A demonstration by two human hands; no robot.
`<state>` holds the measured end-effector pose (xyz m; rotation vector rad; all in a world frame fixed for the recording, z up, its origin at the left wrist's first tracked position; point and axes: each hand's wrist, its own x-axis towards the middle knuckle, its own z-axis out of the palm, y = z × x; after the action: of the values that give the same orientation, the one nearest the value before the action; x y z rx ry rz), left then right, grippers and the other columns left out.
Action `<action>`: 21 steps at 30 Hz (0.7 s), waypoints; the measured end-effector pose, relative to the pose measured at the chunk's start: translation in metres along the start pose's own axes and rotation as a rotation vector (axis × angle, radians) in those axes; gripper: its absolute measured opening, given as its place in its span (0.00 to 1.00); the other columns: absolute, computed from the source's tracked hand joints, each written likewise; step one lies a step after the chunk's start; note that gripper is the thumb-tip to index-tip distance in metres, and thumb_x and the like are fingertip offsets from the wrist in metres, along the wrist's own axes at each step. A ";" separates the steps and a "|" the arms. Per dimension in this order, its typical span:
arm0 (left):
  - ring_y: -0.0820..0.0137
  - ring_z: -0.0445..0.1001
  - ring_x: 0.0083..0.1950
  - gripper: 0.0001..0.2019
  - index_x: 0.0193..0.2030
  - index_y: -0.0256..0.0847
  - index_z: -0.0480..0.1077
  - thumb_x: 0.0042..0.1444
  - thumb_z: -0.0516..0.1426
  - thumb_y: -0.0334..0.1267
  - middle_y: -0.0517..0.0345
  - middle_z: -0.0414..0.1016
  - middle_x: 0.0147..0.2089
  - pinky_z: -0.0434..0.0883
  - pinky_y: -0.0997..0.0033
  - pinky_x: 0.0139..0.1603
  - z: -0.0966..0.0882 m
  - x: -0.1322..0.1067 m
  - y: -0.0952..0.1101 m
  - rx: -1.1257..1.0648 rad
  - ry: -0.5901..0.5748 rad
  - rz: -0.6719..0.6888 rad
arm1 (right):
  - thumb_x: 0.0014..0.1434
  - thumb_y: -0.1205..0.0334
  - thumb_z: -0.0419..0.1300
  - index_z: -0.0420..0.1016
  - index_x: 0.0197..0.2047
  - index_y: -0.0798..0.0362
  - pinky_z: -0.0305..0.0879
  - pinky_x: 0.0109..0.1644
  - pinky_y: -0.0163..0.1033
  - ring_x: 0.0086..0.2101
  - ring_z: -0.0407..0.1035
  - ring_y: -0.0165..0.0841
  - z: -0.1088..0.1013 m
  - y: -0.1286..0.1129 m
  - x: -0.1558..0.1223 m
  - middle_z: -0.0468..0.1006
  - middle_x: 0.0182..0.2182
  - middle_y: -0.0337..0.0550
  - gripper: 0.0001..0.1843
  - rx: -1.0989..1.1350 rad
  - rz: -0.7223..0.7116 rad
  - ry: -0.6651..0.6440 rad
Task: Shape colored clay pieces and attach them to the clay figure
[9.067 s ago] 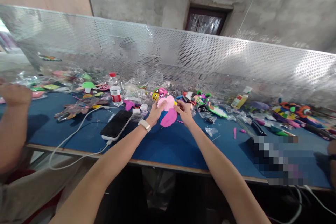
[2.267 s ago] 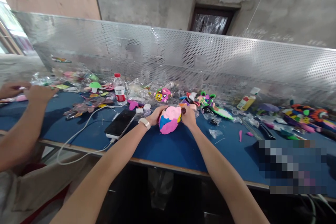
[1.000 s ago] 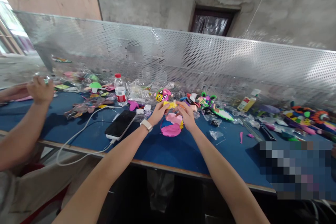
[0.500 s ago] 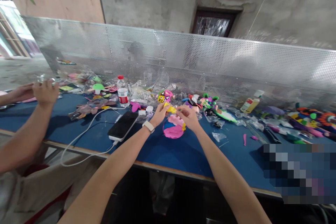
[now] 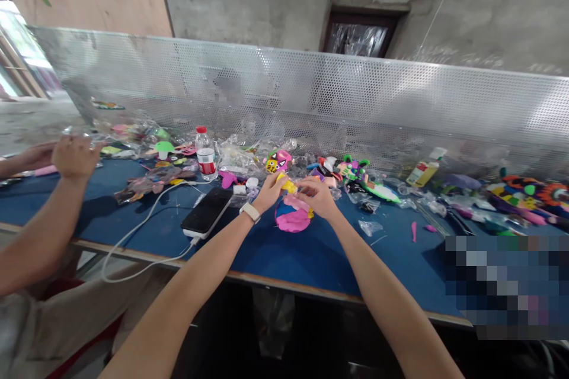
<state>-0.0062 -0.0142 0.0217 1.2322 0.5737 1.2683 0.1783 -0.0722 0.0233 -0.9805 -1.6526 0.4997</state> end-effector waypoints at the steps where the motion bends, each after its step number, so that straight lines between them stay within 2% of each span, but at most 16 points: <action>1: 0.67 0.68 0.34 0.09 0.33 0.42 0.76 0.56 0.68 0.42 0.58 0.71 0.32 0.67 0.67 0.39 0.001 -0.001 0.001 0.050 0.001 0.025 | 0.53 0.45 0.74 0.85 0.42 0.48 0.75 0.34 0.41 0.30 0.74 0.32 0.000 0.000 0.000 0.83 0.44 0.46 0.18 -0.007 0.008 0.000; 4: 0.66 0.66 0.35 0.12 0.31 0.42 0.74 0.59 0.66 0.46 0.58 0.69 0.32 0.67 0.66 0.42 0.003 -0.003 0.004 0.218 -0.057 0.112 | 0.53 0.47 0.73 0.85 0.41 0.49 0.74 0.33 0.41 0.28 0.72 0.32 0.001 0.001 -0.001 0.83 0.44 0.47 0.17 -0.027 0.014 0.008; 8: 0.67 0.63 0.34 0.17 0.30 0.42 0.71 0.63 0.63 0.51 0.59 0.66 0.30 0.66 0.65 0.45 0.006 -0.005 0.008 0.348 -0.141 0.256 | 0.56 0.48 0.70 0.83 0.42 0.50 0.72 0.31 0.41 0.25 0.70 0.32 0.003 0.003 -0.004 0.83 0.37 0.45 0.16 -0.099 -0.013 0.038; 11: 0.67 0.65 0.35 0.19 0.32 0.42 0.69 0.67 0.58 0.55 0.58 0.68 0.32 0.66 0.65 0.45 0.008 -0.006 0.007 0.432 -0.184 0.343 | 0.60 0.49 0.67 0.81 0.44 0.50 0.70 0.31 0.40 0.24 0.69 0.32 0.004 0.004 -0.006 0.82 0.34 0.43 0.15 -0.196 -0.031 0.051; 15: 0.68 0.66 0.34 0.21 0.34 0.42 0.66 0.70 0.52 0.57 0.59 0.69 0.32 0.66 0.66 0.40 0.007 -0.005 0.003 0.567 -0.230 0.398 | 0.62 0.55 0.62 0.78 0.40 0.51 0.68 0.32 0.39 0.24 0.68 0.31 0.007 0.005 -0.005 0.79 0.33 0.42 0.09 -0.349 -0.107 0.087; 18: 0.69 0.65 0.34 0.20 0.35 0.42 0.65 0.71 0.51 0.55 0.59 0.68 0.31 0.65 0.68 0.38 0.003 -0.001 0.001 0.683 -0.220 0.439 | 0.62 0.58 0.60 0.77 0.38 0.51 0.67 0.33 0.38 0.26 0.70 0.32 0.005 0.008 -0.001 0.79 0.33 0.42 0.07 -0.421 -0.135 0.135; 21: 0.68 0.66 0.33 0.17 0.34 0.42 0.64 0.71 0.51 0.50 0.59 0.68 0.31 0.64 0.68 0.38 -0.007 0.007 0.003 0.774 -0.108 0.460 | 0.64 0.57 0.59 0.76 0.39 0.51 0.66 0.33 0.38 0.26 0.71 0.33 -0.012 0.018 0.002 0.77 0.29 0.40 0.08 -0.442 -0.093 0.218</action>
<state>-0.0117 -0.0056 0.0241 2.1577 0.7631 1.3875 0.1957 -0.0620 0.0153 -1.2234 -1.6316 -0.0428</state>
